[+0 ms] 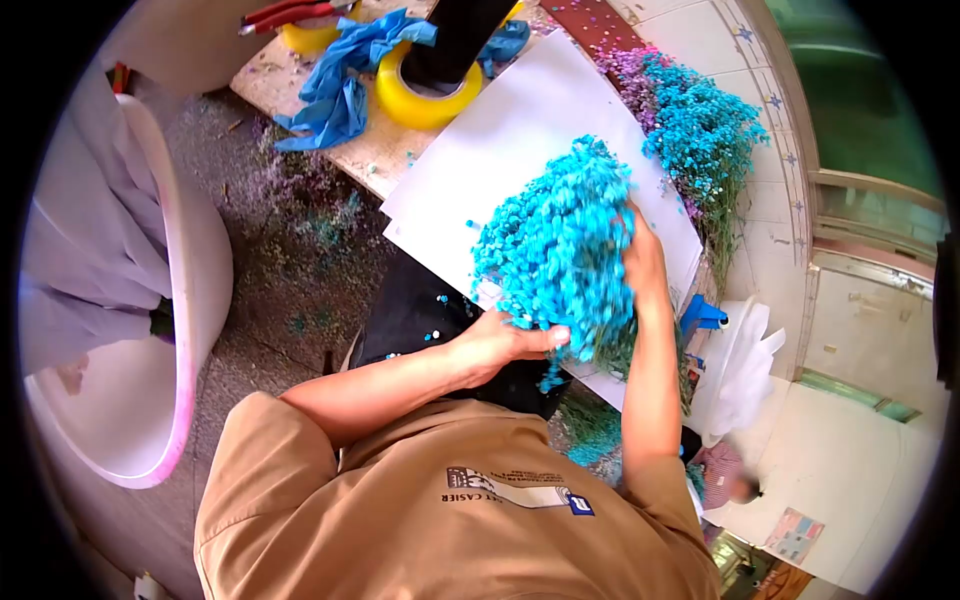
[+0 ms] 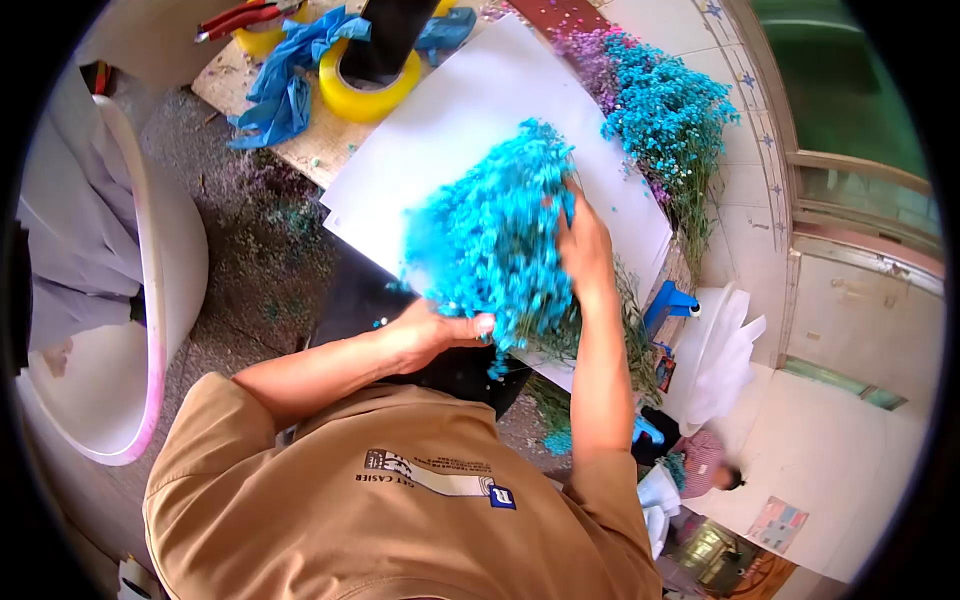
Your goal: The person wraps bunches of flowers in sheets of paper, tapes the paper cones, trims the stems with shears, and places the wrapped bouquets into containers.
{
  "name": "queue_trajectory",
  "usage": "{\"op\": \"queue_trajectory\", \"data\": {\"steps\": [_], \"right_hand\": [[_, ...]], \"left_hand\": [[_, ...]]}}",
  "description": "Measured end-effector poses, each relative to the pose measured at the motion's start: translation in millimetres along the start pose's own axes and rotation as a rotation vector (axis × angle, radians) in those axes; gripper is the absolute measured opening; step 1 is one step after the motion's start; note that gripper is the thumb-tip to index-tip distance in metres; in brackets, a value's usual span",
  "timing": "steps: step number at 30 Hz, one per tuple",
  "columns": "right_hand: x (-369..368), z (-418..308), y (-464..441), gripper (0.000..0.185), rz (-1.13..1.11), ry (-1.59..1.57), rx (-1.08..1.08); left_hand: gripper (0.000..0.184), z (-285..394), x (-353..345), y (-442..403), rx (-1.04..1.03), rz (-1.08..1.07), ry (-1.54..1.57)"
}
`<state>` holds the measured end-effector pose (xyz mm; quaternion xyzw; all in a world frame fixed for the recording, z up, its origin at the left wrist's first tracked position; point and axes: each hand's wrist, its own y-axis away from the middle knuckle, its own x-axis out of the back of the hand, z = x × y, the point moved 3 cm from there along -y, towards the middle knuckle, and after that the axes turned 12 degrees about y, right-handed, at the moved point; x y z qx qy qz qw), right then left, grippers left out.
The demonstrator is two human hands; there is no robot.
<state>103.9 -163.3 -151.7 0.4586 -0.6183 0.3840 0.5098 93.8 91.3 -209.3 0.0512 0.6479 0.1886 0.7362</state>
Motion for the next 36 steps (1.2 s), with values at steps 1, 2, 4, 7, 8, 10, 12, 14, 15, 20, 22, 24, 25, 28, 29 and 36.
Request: {"op": "queue_trajectory", "data": {"steps": [1,2,4,7,8,10,12,14,15,20,22,24,25,28,29,36], "right_hand": [[11.9,-16.6,19.8,0.048,-0.004,-0.045,0.006],[23.8,-33.3,39.2,0.046,-0.007,-0.089,0.012],[51.9,-50.3,65.7,0.051,-0.202,-0.341,-0.048],[68.2,-54.8,88.1,0.1,-0.364,-0.429,0.079],[71.6,-63.8,87.5,0.113,-0.401,-0.296,0.123],[65.7,-74.0,84.7,0.119,-0.376,-0.015,0.18],[38.2,-62.3,77.8,0.103,-0.223,0.166,0.11],[30.5,-55.0,50.4,0.104,-0.272,-0.129,0.036],[29.5,-40.5,42.8,0.104,-0.326,-0.338,-0.054],[90.3,26.7,23.8,0.073,-0.449,-0.308,0.217],[99.4,60.0,21.2,0.072,-0.416,-0.284,0.162],[108.4,67.1,6.7,0.068,-0.4,-0.254,0.121],[113.0,52.5,-9.5,0.065,-0.399,-0.238,0.108],[121.4,45.3,-27.7,0.058,-0.373,-0.217,0.08],[121.6,55.1,-29.1,0.059,-0.306,-0.182,-0.079],[119.8,89.4,47.0,0.054,-0.031,-0.436,-0.158]], "left_hand": [[0.074,-2.2,-5.4,0.2,-0.123,-0.018,0.001],[0.066,-7.4,-4.7,-0.8,-0.206,-0.01,-0.057],[0.058,-22.5,3.3,-3.9,-0.265,-0.013,-0.114],[0.037,-31.5,16.3,-2.0,-0.168,-0.013,0.056],[0.044,-28.8,17.0,-0.2,-0.132,0.009,0.067],[0.044,-32.2,16.0,-2.3,-0.166,-0.002,0.124],[0.038,-31.5,13.4,-4.7,-0.146,0.009,0.161],[0.053,-17.4,6.2,-4.4,-0.047,-0.046,0.225],[0.053,-11.6,2.3,-2.7,-0.057,-0.045,0.216],[0.092,-5.6,-45.1,9.9,-0.082,-0.428,0.062],[0.102,-2.0,-74.1,33.3,-0.076,-0.622,0.022],[0.105,-13.3,-89.0,41.4,0.05,-0.702,-0.02],[0.105,-8.3,-101.7,47.7,0.075,-0.708,-0.073],[0.111,-7.2,-87.3,18.8,-0.057,-0.389,-0.079],[0.111,-2.4,-77.7,4.7,-0.093,-0.273,-0.086],[0.09,15.4,-86.7,-1.1,-0.269,-0.259,-0.249]]}}
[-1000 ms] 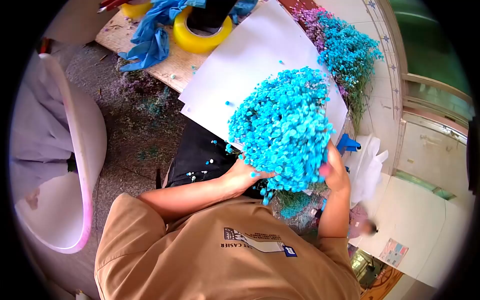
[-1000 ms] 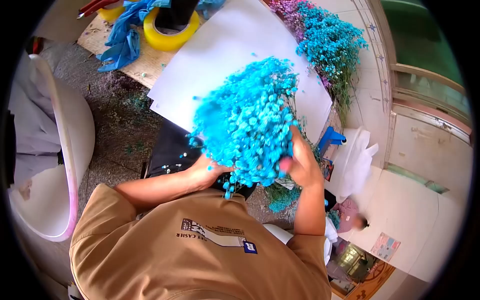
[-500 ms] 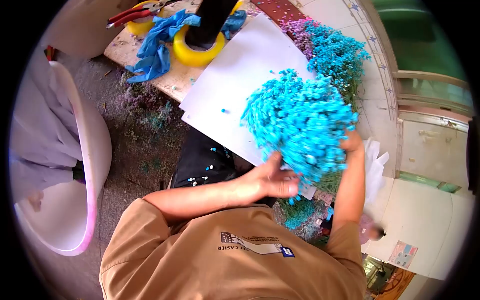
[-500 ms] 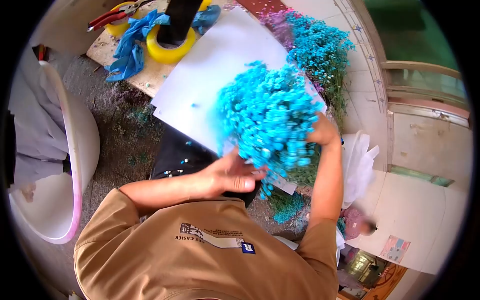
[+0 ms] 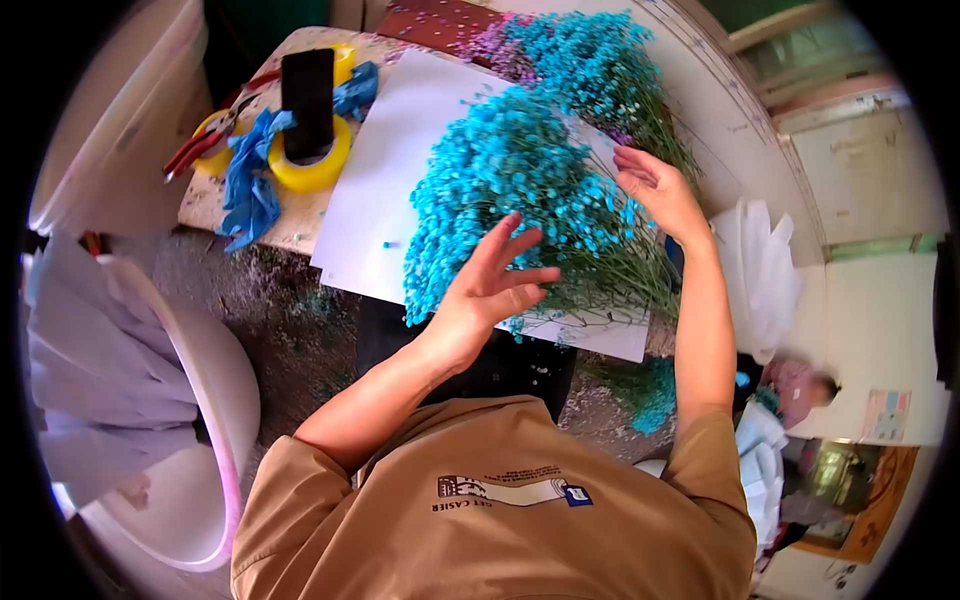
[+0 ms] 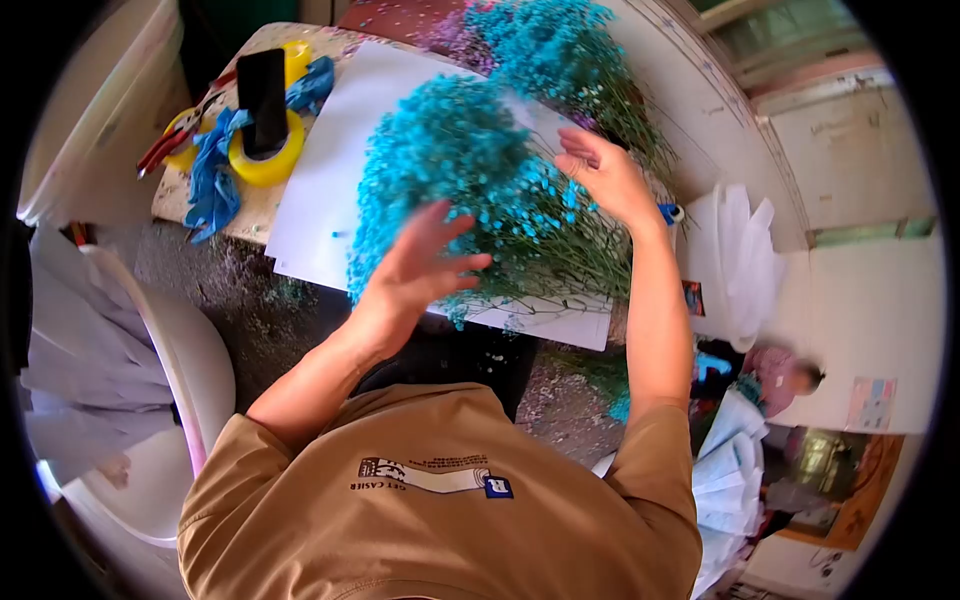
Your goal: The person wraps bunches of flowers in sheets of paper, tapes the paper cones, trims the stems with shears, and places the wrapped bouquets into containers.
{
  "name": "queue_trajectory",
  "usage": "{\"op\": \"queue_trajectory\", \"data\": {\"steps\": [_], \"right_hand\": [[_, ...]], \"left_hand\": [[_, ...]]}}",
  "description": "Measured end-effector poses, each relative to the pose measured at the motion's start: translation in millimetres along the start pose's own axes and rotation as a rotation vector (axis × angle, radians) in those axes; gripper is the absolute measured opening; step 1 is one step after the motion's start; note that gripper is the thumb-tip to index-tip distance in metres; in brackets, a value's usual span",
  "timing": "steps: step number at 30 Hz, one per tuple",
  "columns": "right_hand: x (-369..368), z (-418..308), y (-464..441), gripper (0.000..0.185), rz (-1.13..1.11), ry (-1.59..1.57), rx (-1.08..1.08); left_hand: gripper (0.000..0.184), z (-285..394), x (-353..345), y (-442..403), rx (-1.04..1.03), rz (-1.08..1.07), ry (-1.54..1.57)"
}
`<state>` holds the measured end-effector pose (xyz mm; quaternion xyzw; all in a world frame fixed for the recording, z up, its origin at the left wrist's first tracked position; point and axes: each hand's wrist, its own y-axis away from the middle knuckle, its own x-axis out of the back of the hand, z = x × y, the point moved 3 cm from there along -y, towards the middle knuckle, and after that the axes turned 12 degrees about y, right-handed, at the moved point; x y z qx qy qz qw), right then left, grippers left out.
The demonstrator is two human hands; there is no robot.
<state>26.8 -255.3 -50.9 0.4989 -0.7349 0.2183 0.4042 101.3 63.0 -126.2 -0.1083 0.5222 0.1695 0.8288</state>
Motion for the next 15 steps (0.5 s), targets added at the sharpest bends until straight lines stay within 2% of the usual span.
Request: {"op": "queue_trajectory", "data": {"steps": [2,5,6,7,10,11,13,15], "right_hand": [[12.2,0.6,34.1,0.048,0.229,-0.089,0.009],[25.1,15.3,91.5,0.044,0.435,-0.081,-0.023],[22.9,19.3,109.9,0.032,0.554,-0.07,-0.015],[19.3,28.6,128.3,0.032,0.585,-0.084,-0.038],[-0.9,54.9,177.3,0.015,0.698,-0.02,-0.087],[-11.3,66.2,191.5,0.015,0.689,-0.037,-0.125],[-24.8,71.2,215.6,0.014,0.668,0.148,-0.162],[-40.2,86.3,233.5,0.014,0.638,0.15,-0.189]], "left_hand": [[0.08,-0.8,0.0,1.7,-0.016,-0.004,-0.146],[0.048,-3.2,10.3,4.8,-0.026,-0.062,-0.422],[0.037,-2.5,7.3,6.5,-0.102,-0.035,-0.565],[0.029,3.4,-1.5,7.1,-0.191,-0.02,-0.824],[0.019,15.9,-39.8,-0.7,-0.348,-0.061,-1.283],[0.02,14.9,-46.2,-9.2,-0.557,-0.19,-1.404],[0.024,14.3,-61.3,-27.5,-0.73,-0.324,-1.61],[0.022,7.2,-77.4,-44.8,-0.714,-0.373,-1.715]]}}
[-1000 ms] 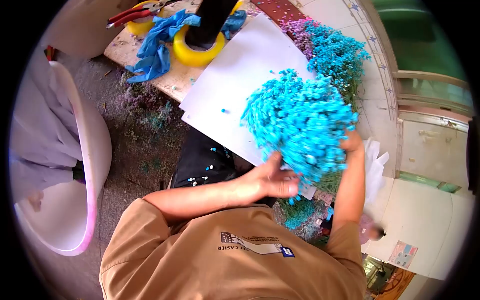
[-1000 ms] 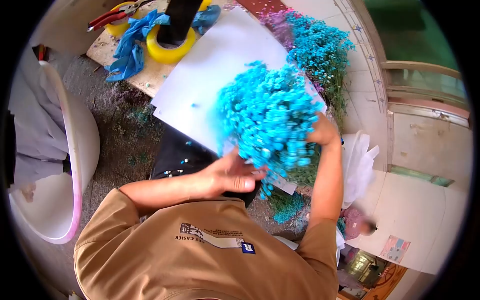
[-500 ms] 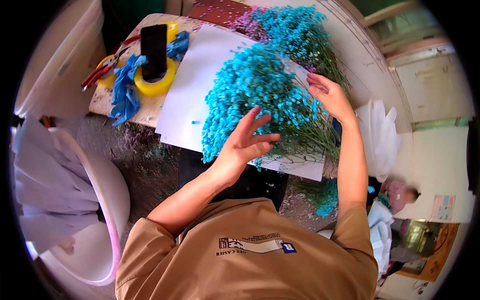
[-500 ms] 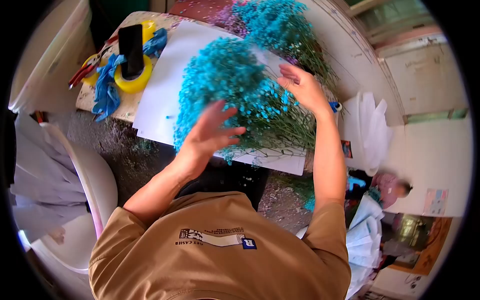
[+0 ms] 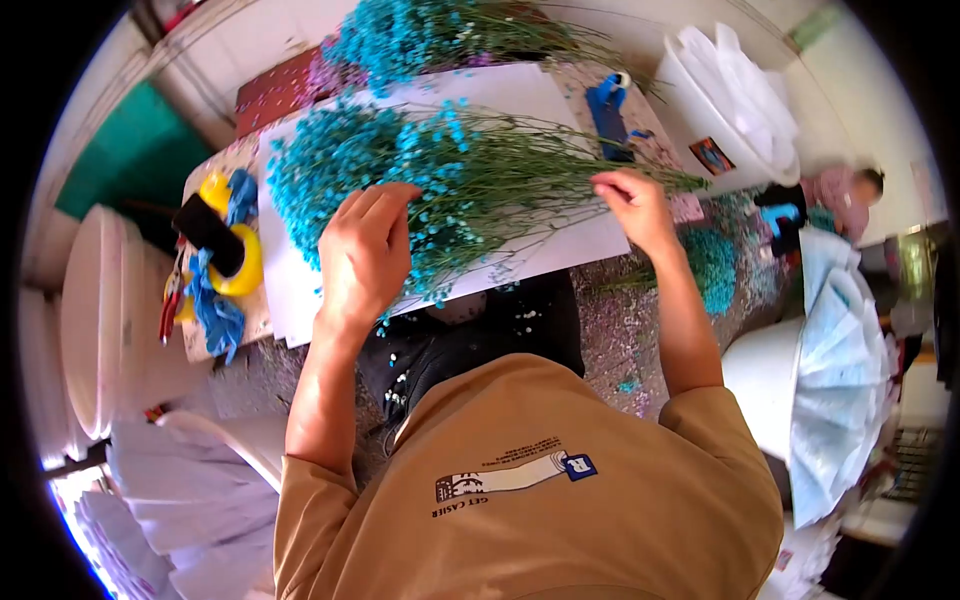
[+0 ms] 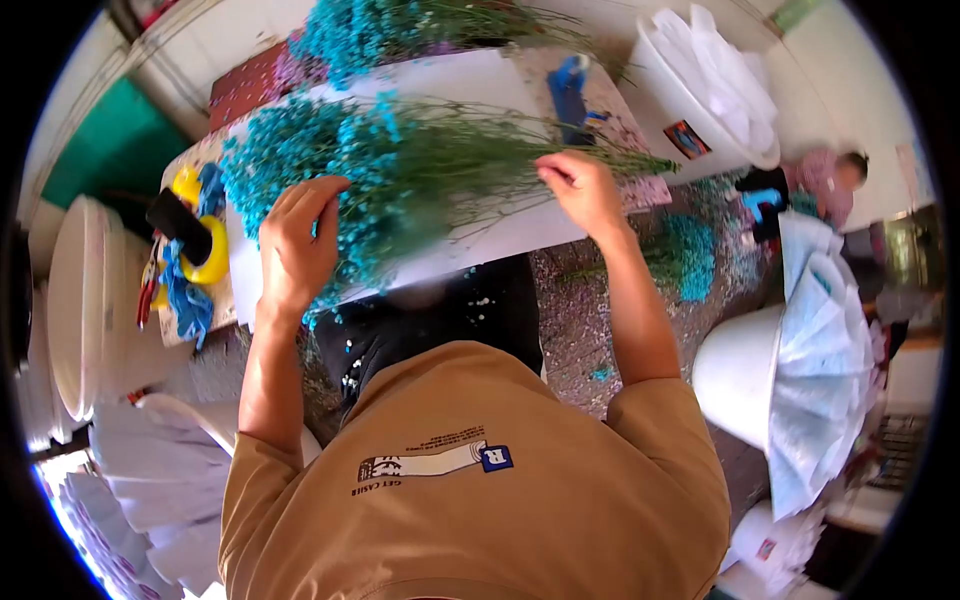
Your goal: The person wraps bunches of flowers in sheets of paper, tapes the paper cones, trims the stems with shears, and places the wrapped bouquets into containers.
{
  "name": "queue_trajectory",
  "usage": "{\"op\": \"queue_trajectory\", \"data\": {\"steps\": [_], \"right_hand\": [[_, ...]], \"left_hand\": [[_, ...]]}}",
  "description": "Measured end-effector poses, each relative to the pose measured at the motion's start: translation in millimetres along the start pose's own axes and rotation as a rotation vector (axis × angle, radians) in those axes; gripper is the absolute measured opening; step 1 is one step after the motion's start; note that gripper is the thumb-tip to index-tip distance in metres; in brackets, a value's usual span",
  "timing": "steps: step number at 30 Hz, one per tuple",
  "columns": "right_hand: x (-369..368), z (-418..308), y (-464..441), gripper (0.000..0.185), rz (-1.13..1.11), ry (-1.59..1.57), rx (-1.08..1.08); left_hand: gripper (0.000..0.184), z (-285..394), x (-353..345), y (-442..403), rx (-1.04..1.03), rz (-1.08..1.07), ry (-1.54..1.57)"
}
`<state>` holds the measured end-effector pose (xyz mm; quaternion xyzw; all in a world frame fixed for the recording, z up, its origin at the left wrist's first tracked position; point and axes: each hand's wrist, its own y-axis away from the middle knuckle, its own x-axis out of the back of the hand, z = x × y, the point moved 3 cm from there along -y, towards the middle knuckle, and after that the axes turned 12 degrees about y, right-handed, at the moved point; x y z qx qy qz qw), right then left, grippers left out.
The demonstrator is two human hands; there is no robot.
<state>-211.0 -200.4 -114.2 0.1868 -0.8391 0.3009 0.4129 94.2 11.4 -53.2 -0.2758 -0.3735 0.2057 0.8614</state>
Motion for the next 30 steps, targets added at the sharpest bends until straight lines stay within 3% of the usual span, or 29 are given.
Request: {"op": "queue_trajectory", "data": {"steps": [6,7,9,11,14,15,17,21,24,27,30], "right_hand": [[-27.8,19.1,50.4,0.014,-0.026,0.038,0.038],[-33.6,20.6,53.9,0.012,0.041,0.066,0.12],[-40.4,23.0,61.4,0.012,0.029,0.049,0.089],[-43.0,20.8,64.4,0.012,0.037,0.019,0.083],[-33.4,25.1,63.0,0.014,0.187,-0.005,0.051],[-34.2,31.7,61.4,0.014,0.196,-0.004,0.04],[-29.3,47.1,56.0,0.022,0.449,0.098,0.06],[-24.0,61.7,49.6,0.031,0.488,0.219,-0.01],[-34.0,72.5,52.1,0.036,0.38,0.198,-0.003],[-45.0,77.5,61.0,0.038,0.446,0.21,-0.024],[-50.8,89.7,62.3,0.029,0.589,0.083,-0.071]], "left_hand": [[0.028,35.4,-76.6,-39.6,-0.323,-0.26,0.019],[0.03,36.4,-93.4,-44.7,-0.351,-0.31,-0.011],[0.033,33.9,-124.4,-53.5,-0.387,-0.37,-0.039],[0.012,31.1,-151.8,-59.4,-0.484,-0.435,-0.178],[0.025,27.0,-179.4,-61.8,-0.412,-0.516,-0.3],[0.016,28.3,-185.1,-62.3,-0.45,-0.447,-0.309],[0.015,25.9,-197.8,-63.2,-0.415,-0.452,-0.343],[0.014,25.2,-209.0,-65.0,-0.381,-0.459,-0.378],[0.014,24.9,-211.7,-65.7,-0.421,-0.434,-0.356],[0.013,25.4,-213.6,-63.8,-0.453,-0.374,-0.333],[0.01,24.0,-214.9,-65.4,-0.447,-0.367,-0.343]]}}
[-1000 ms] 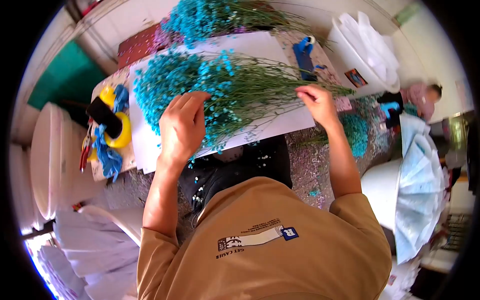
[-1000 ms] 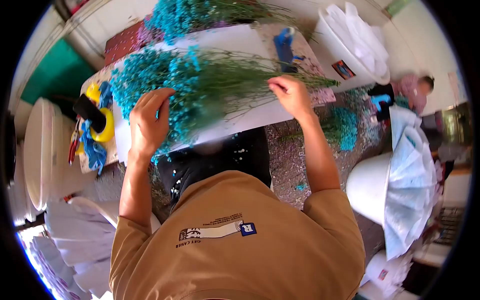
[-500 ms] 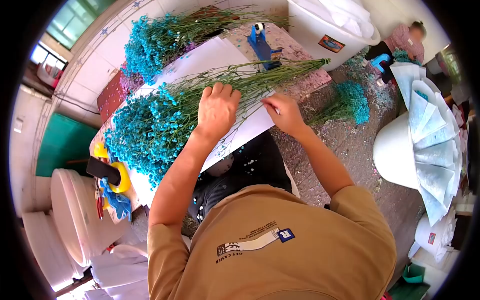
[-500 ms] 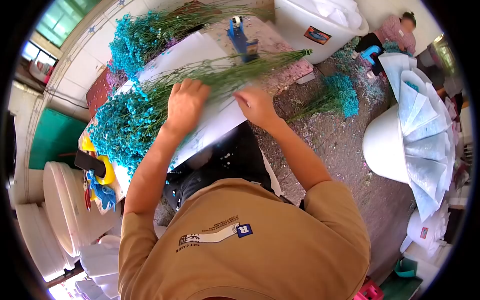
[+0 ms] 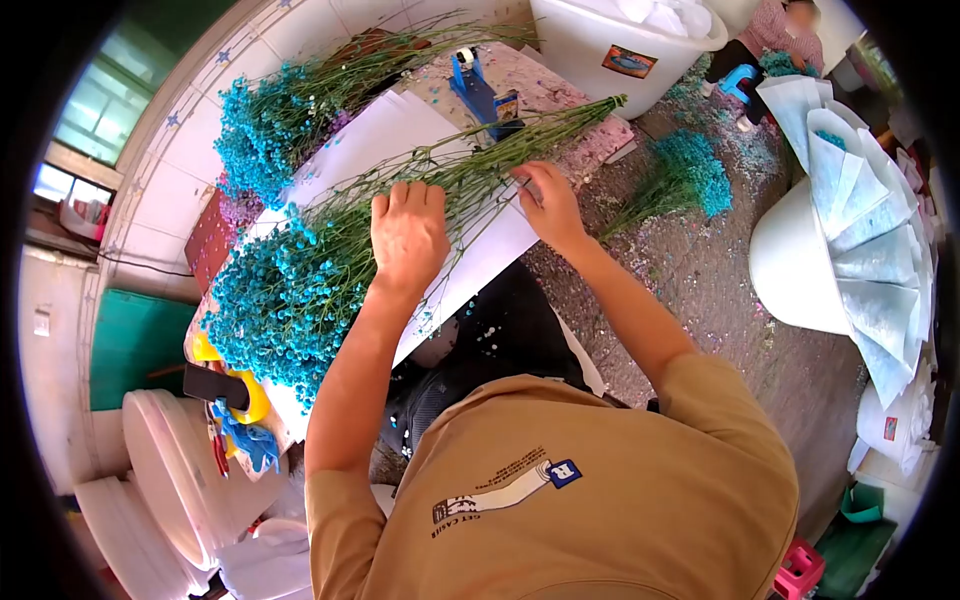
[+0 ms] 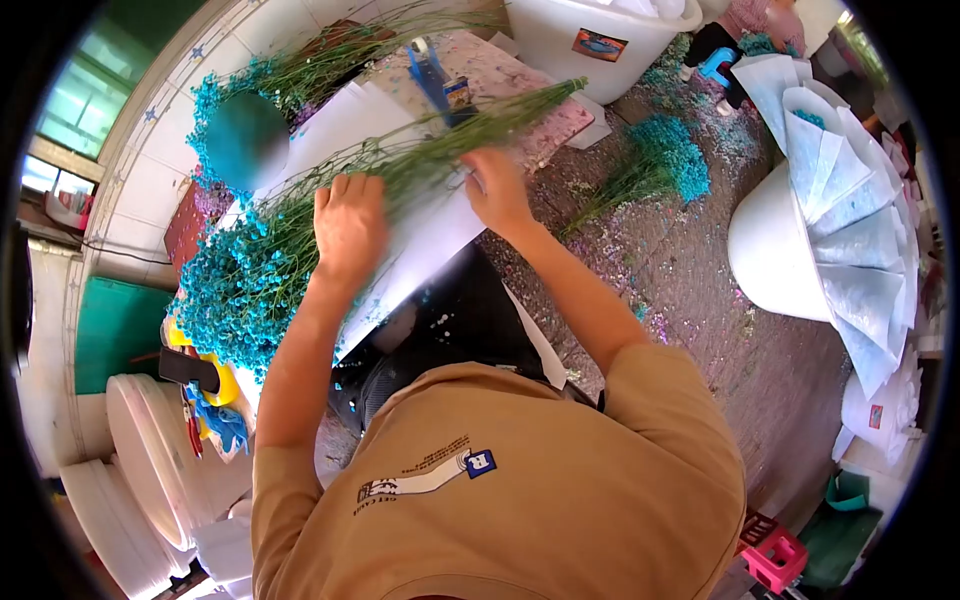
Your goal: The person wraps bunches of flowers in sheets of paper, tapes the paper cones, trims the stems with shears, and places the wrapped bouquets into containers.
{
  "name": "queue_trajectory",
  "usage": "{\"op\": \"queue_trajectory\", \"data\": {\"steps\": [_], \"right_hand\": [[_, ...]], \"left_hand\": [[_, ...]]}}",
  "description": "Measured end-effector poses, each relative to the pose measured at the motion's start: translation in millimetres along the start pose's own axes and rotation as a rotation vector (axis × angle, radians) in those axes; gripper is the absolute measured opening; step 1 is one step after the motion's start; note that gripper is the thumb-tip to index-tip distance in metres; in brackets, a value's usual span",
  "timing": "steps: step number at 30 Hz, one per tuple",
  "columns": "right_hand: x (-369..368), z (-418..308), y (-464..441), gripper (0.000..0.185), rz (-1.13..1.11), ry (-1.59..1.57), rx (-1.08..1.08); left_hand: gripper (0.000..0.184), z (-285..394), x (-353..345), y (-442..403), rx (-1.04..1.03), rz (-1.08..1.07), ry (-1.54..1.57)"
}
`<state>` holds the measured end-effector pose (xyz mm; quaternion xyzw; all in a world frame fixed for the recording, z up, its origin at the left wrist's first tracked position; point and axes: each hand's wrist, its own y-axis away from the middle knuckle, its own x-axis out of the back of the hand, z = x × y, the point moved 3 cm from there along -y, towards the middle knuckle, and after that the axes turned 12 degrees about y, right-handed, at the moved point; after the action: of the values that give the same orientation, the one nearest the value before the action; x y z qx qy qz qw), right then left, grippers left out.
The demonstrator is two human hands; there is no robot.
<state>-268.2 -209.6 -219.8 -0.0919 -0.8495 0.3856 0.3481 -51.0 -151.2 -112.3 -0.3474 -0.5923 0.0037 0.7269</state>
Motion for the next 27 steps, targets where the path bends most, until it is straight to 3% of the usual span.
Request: {"op": "queue_trajectory", "data": {"steps": [2,9,12,15,18,20,22,24,27], "right_hand": [[-10.6,23.3,-0.8,0.026,-0.025,-0.185,-0.364],[-8.0,42.5,-35.5,0.027,-0.081,0.001,-0.237],[-4.6,37.7,-42.7,0.025,-0.073,-0.004,-0.352],[-2.7,30.1,-48.8,0.019,-0.094,0.079,-0.22],[-3.8,25.4,-57.6,0.014,-0.256,0.275,-0.124],[-4.2,26.5,-70.2,0.011,-0.231,0.299,0.209],[0.2,35.2,-78.6,0.011,-0.22,0.185,0.207],[1.0,38.3,-84.0,0.011,-0.207,0.067,0.214],[8.2,34.7,-80.8,0.012,-0.15,-0.154,0.155]], "left_hand": [[0.008,-1.9,2.5,-3.4,0.015,-0.047,0.027],[0.003,-3.2,14.8,-22.4,0.089,0.097,0.069],[0.007,-10.2,22.3,-33.1,0.133,0.081,0.057],[0.007,-14.4,23.6,-38.9,0.139,0.061,0.044],[0.007,-15.5,21.3,-39.5,0.125,0.065,0.047],[0.005,-14.8,19.0,-38.9,0.145,0.046,0.04],[0.005,-12.8,21.1,-39.8,0.168,0.029,0.03],[0.015,-4.1,31.2,-41.8,0.034,0.224,-0.043],[0.024,25.8,41.8,-48.5,-0.092,0.185,0.01]]}}
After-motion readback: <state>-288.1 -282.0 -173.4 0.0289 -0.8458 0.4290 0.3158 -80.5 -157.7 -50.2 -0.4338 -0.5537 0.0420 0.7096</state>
